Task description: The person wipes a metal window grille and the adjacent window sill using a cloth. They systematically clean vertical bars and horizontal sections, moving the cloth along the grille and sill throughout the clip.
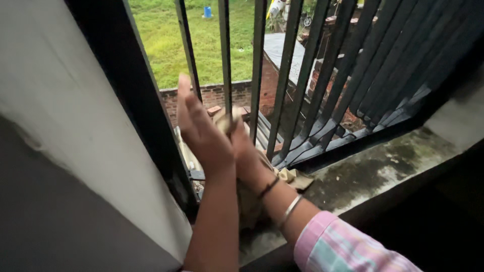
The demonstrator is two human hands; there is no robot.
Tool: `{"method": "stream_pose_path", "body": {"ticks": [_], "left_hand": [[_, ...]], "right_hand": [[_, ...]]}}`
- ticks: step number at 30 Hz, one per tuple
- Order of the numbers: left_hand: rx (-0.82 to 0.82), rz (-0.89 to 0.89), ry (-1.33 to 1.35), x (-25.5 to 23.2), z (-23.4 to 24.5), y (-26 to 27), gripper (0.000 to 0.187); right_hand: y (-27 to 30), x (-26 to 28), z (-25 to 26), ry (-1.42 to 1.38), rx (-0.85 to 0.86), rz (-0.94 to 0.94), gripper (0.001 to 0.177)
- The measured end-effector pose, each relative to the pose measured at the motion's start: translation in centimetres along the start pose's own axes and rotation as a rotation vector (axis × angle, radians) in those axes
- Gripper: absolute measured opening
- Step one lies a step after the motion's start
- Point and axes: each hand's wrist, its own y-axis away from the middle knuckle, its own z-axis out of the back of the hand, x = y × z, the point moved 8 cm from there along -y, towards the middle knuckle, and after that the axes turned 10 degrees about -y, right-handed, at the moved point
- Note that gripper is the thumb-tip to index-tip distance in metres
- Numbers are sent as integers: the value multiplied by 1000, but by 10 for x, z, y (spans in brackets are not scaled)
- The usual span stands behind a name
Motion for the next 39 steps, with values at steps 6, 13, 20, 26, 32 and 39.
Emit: {"method": "stream_pose_path", "body": {"ticks": [6,13,20,26,32,39], "left_hand": [[25,221,-162,67,22,52,55],[84,458,-169,111,43,92,51],[138,356,-362,102,53,98,40],[133,334,-379,74,59,91,37],[254,528,-358,50,53,88,42],[401,107,-778,23,42,85,85]], "right_hand": [[43,-33,2,478,18,11,36],[81,-8,17,673,-29,-71,19],[66,126,17,472,-149,316,24],[-4,202,-28,282,-86,617,17],[-81,177,-71,-567,-33,351,27],[-127,157,-62,316,-189,638,36]]}}
